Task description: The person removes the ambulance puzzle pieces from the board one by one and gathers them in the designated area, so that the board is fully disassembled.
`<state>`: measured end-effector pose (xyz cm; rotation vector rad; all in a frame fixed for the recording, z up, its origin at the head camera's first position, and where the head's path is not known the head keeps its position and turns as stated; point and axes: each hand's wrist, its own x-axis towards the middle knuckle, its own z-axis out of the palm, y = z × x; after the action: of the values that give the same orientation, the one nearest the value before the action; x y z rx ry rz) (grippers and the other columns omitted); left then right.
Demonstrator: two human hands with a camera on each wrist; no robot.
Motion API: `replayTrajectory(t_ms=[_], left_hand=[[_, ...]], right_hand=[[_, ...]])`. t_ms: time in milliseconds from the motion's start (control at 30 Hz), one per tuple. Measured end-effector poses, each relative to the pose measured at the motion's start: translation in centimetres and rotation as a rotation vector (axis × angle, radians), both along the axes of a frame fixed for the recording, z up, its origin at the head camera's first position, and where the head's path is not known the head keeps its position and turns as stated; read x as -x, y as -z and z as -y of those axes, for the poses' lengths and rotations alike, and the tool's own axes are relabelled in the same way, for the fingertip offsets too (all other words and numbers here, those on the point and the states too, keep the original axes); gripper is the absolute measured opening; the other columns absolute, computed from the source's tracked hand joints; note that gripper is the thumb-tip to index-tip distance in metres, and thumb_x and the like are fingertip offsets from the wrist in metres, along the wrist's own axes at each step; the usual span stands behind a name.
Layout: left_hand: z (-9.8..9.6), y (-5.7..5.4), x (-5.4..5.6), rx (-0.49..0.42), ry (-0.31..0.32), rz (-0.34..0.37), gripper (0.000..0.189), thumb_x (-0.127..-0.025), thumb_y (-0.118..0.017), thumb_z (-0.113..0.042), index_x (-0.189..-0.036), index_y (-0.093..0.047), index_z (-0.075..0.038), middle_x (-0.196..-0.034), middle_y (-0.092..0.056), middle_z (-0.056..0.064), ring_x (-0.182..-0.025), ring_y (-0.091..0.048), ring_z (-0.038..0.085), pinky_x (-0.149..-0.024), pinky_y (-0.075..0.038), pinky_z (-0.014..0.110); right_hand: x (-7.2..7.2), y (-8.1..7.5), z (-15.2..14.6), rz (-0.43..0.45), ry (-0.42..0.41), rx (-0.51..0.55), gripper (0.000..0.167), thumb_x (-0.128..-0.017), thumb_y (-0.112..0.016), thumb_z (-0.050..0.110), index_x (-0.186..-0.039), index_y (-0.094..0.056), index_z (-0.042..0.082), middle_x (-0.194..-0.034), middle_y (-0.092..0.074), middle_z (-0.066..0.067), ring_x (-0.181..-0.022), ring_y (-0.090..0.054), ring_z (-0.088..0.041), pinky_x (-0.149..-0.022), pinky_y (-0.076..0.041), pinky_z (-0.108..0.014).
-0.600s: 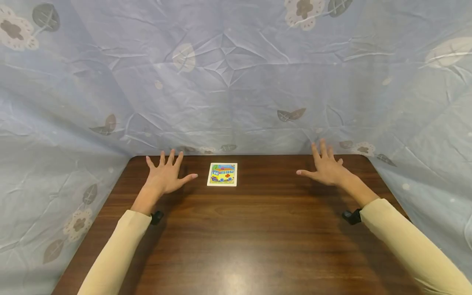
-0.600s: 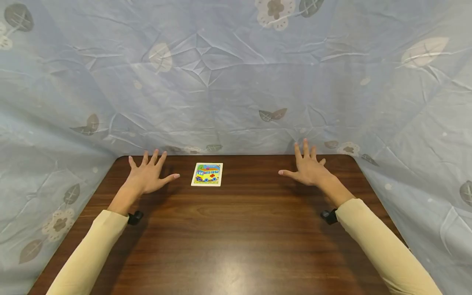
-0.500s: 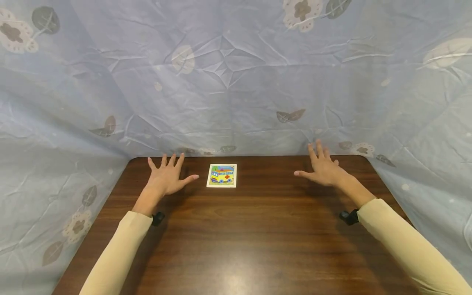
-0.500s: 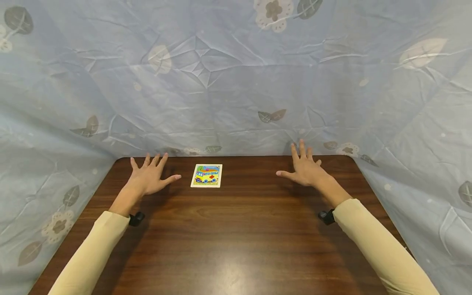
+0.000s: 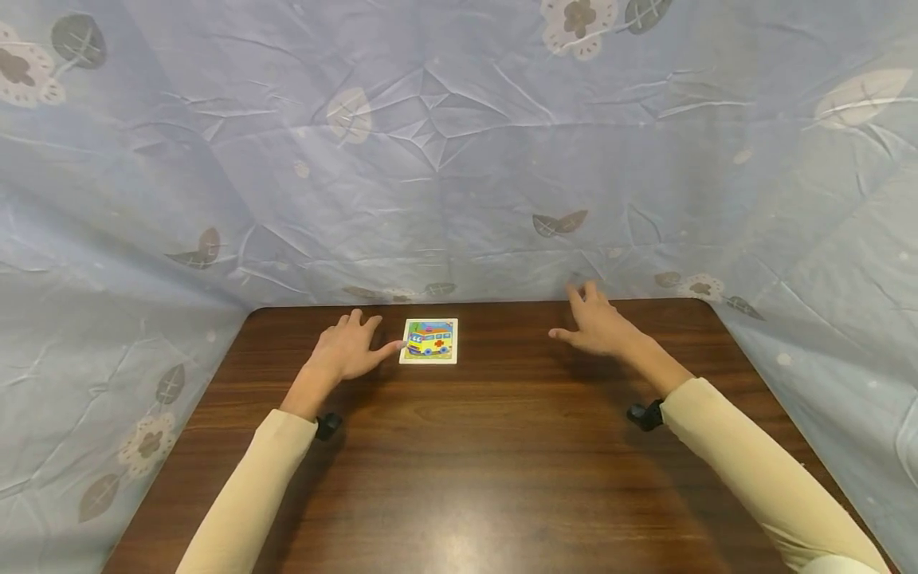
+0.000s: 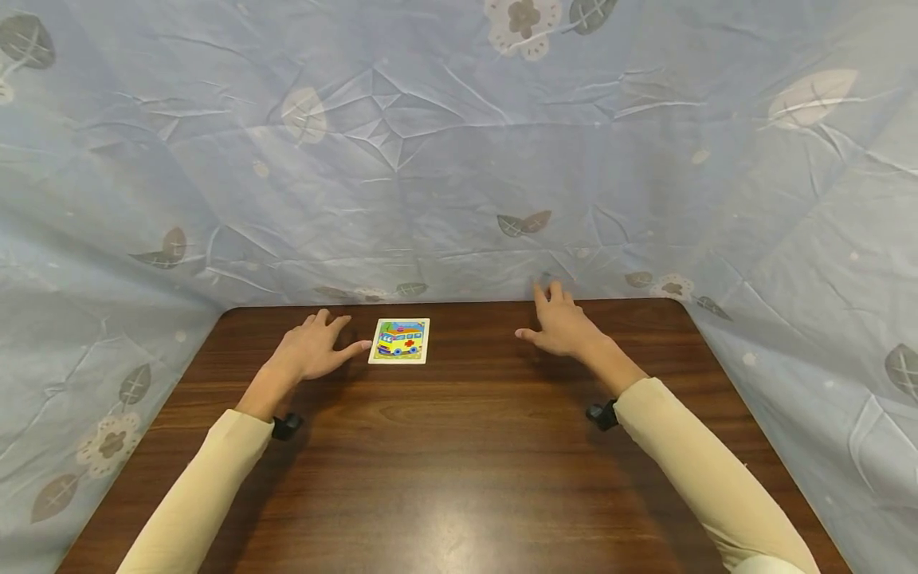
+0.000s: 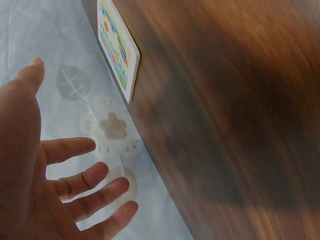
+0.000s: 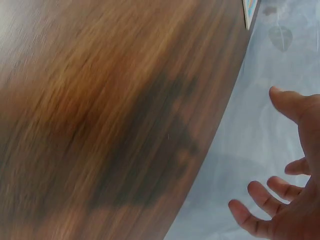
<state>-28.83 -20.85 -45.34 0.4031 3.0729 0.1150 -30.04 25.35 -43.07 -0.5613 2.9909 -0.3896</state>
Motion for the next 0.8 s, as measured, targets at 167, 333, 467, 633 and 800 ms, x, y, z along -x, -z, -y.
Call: replayTrajectory(t_ms=[167, 333, 467, 633, 800], left_hand=[[-1.2, 0.6, 0.0, -0.045, 0.026, -0.011, 0.086, -0.1, -0.049, -0.073, -0.154, -0.052, -0.006, -0.153, -0.048, 0.029, -0.139, -0.05, 0.05, -0.1, -0.056, 0.066], [-2.2, 1.3, 0.0, -0.08, 0.047, 0.004, 0.085, -0.101, -0.05, -0.071, -0.153, -0.052, -0.005, -0.151, -0.048, 0.024, -0.136, -0.053, 0.046, -0.094, -0.06, 0.062], [-2.9, 1.7, 0.2, -0.125, 0.067, 0.031, 0.087, -0.102, -0.051, -0.069, -0.154, -0.05, 0.0, -0.151, -0.047, 0.024, -0.137, -0.052, 0.045, -0.098, -0.059, 0.061], [-3.6, 2.3, 0.6, -0.173, 0.092, 0.05, 0.086, -0.103, -0.054, -0.064, -0.154, -0.047, 0.005, -0.147, -0.051, 0.025, -0.133, -0.056, 0.044, -0.109, -0.054, 0.058], [-4.4, 3.1, 0.8, -0.177, 0.103, 0.076, 0.089, -0.104, -0.053, -0.063, -0.155, -0.042, 0.008, -0.152, -0.05, 0.028, -0.138, -0.055, 0.045, -0.117, -0.05, 0.056]], right_hand=[[0.0, 0.4, 1.5, 0.004, -0.058, -0.015, 0.091, -0.102, -0.068, 0.044, -0.16, -0.026, -0.013, -0.15, -0.037, -0.039, -0.137, -0.047, -0.057, -0.111, -0.049, -0.065], [0.5, 0.7, 3.0, -0.002, -0.085, -0.016, 0.077, -0.103, -0.068, 0.041, -0.154, -0.042, -0.01, -0.151, -0.046, -0.036, -0.139, -0.049, -0.053, -0.114, -0.048, -0.064], [1.1, 1.0, 4.0, 0.013, -0.088, -0.006, 0.068, -0.103, -0.068, 0.04, -0.148, -0.052, -0.009, -0.152, -0.049, -0.034, -0.142, -0.049, -0.052, -0.118, -0.045, -0.064], [1.7, 1.5, 5.3, 0.011, -0.115, 0.016, 0.058, -0.103, -0.068, 0.037, -0.141, -0.061, -0.006, -0.146, -0.057, -0.029, -0.137, -0.055, -0.049, -0.116, -0.048, -0.062], [2.0, 2.2, 6.6, 0.035, -0.15, 0.035, 0.053, -0.104, -0.067, 0.035, -0.138, -0.063, -0.006, -0.141, -0.062, -0.027, -0.133, -0.059, -0.046, -0.113, -0.05, -0.06]])
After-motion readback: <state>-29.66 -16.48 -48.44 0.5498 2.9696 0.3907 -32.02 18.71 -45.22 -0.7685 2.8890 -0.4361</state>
